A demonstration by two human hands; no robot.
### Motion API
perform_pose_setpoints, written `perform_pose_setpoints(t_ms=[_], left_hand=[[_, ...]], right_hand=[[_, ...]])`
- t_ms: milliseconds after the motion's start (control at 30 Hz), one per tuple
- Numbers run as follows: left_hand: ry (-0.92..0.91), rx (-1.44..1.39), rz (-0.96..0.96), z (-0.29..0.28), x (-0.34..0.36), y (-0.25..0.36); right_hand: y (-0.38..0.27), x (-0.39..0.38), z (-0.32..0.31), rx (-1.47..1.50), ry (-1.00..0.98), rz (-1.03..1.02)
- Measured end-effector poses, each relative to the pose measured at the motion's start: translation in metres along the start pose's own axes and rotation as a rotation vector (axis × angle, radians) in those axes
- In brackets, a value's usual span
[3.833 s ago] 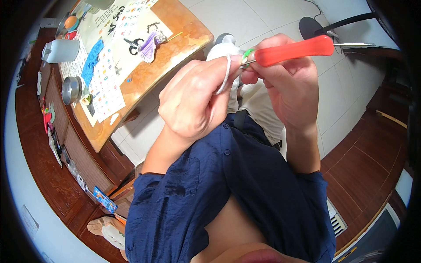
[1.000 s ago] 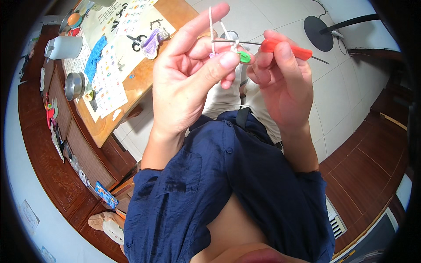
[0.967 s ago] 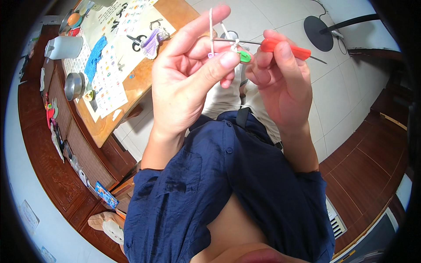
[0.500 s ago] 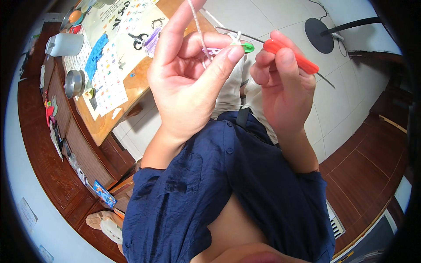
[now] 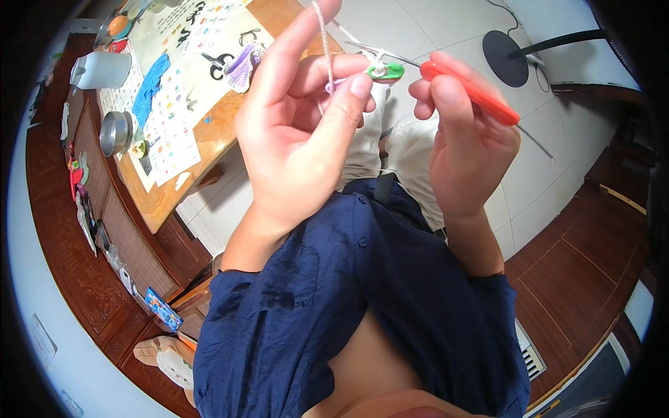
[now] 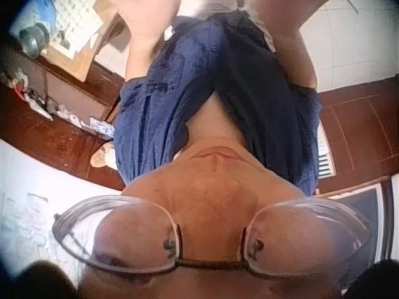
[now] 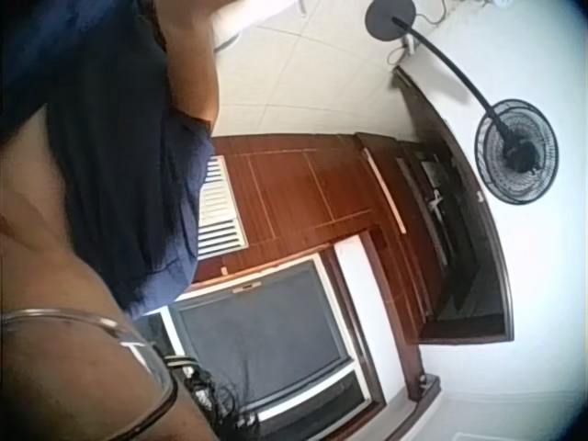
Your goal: The person is crocheting with white yarn, using a crochet hook to form loops and pull the yarn through. They also use a green stitch marker to mark a specific point in the crochet work.
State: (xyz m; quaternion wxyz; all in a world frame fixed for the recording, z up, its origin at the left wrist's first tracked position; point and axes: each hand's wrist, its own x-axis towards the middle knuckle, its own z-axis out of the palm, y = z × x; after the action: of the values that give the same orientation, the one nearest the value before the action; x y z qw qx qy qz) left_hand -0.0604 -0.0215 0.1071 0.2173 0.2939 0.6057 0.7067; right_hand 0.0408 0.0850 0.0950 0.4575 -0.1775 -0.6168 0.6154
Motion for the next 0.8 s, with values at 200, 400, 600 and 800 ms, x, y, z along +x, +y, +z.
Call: perform_pose_setpoints(t_ms=[200,400,600,800], left_hand=[[0.013,-0.174,-0.15,0.002,0.002,0.008],[-0.009,-0.17,-0.13,0.002,0.001,0.009],[0.059,-0.274,-0.114,0.013,0.001,0.012],[-0.079,-0.205,-0.082,0.002,-0.002,0.008]], right_hand=[[0.001,0.008,-0.008,0.389,0.003,0.402],[0.007,0.009,-0.01,0.639,-0.098,0.537],[0.014,0.008,-0.006,0.709,-0.169,0.51],[0.013,0.007,-0.006,0.419,-0.165,0.248]])
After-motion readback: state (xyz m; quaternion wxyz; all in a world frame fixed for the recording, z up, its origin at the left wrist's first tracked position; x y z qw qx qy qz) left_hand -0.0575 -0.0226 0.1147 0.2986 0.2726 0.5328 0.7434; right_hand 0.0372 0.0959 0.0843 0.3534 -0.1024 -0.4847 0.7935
